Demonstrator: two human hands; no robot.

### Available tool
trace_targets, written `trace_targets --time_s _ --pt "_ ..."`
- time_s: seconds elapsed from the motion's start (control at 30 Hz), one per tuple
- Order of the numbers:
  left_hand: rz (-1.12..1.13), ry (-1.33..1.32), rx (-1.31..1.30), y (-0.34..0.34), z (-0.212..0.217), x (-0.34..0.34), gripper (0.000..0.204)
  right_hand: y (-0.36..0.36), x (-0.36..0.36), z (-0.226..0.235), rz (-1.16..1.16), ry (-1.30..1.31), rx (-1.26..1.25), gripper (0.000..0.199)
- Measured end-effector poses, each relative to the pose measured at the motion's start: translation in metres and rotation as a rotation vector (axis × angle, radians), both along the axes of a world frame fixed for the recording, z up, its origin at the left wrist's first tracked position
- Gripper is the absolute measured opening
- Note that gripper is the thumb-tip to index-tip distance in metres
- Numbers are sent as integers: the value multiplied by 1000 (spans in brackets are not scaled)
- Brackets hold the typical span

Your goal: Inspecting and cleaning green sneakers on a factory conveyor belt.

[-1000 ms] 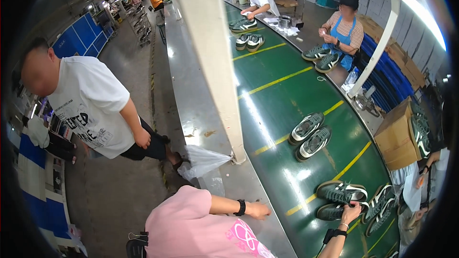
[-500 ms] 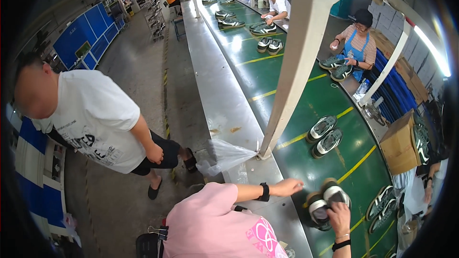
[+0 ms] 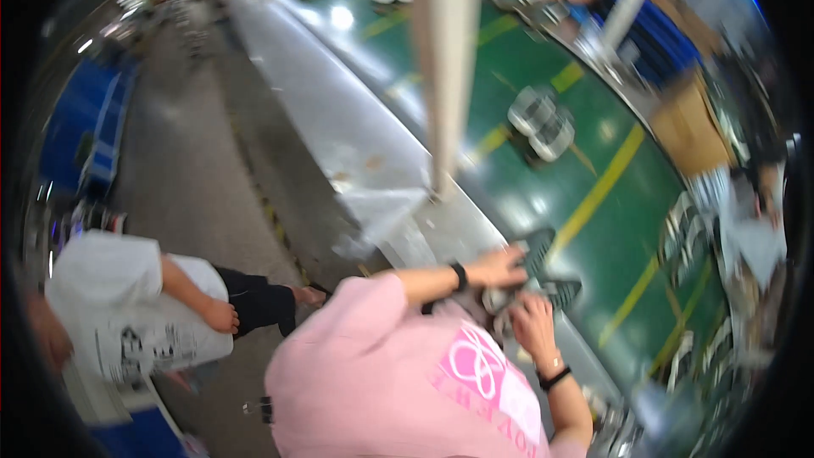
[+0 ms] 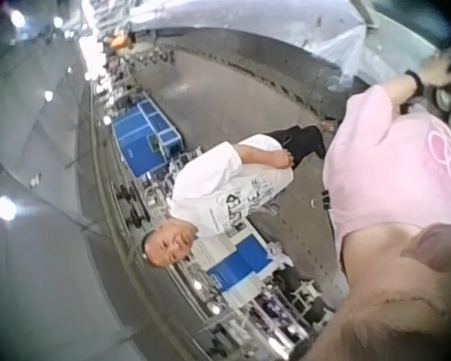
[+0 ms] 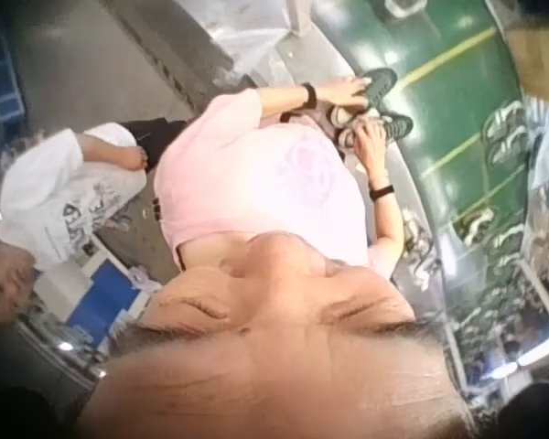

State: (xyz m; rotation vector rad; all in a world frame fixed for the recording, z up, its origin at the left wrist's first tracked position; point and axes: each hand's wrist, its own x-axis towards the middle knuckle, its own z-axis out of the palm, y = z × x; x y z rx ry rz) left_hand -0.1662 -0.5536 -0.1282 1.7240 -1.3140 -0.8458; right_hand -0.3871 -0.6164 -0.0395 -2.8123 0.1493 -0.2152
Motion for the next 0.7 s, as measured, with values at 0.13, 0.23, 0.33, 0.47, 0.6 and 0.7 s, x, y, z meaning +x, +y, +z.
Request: trace_targets --time_s 0.13,0.23,0.33,0.47,0.6,0.7 --pt "-51 169 25 -6 -20 41 65 15 -9 1 -475 -207 216 34" --pt "-110 286 361 -25 16 71 50 37 -30 -23 -886 -280 347 34" --pt "-225 125 268 -49 13 94 45 56 -55 -45 -1099 -246 317 42" --pt "-246 53 245 -105 4 94 46 66 -92 -54 -1324 -83 210 56" --pt "-180 -94 302 -151 -34 91 68 75 -125 -67 -1435 -1 114 62" --pt "-133 -276 478 -167 -53 85 84 79 -133 -81 -1530 17 151 66"
